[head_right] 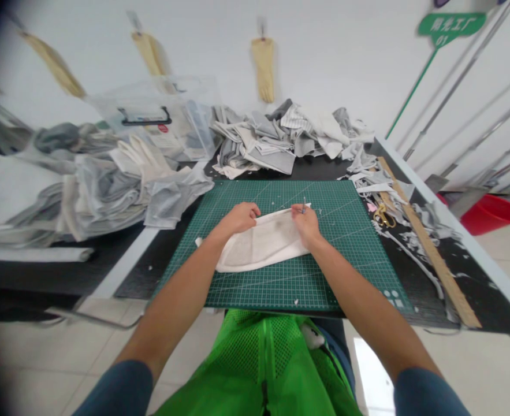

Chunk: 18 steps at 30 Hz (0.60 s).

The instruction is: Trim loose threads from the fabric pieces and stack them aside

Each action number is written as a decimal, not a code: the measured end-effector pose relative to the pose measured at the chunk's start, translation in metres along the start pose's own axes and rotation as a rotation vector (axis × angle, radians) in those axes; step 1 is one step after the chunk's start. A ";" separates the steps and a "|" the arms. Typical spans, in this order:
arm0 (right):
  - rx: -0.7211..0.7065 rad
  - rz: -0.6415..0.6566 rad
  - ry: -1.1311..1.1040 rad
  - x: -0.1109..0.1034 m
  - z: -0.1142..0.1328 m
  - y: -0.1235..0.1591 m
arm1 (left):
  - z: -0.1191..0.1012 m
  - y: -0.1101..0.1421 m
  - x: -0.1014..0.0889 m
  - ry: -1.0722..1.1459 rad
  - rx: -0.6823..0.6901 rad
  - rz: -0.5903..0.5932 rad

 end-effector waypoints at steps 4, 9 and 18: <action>-0.141 -0.156 0.042 -0.026 0.019 -0.007 | -0.005 0.001 0.000 -0.032 0.002 -0.008; 0.006 0.503 -0.099 0.045 0.007 0.030 | -0.010 -0.001 0.003 -0.037 0.029 -0.036; -0.110 -0.147 0.080 -0.037 0.009 -0.024 | -0.003 -0.003 0.002 -0.009 -0.023 -0.054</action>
Point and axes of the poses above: each hand's wrist, its own y-axis away from the middle knuckle, its own x-axis out of the palm, z = x × y, the point moved 8 cm from there along -y, towards the middle knuckle, and after that the axes turned 5 degrees about -z, right-handed, at the moved point
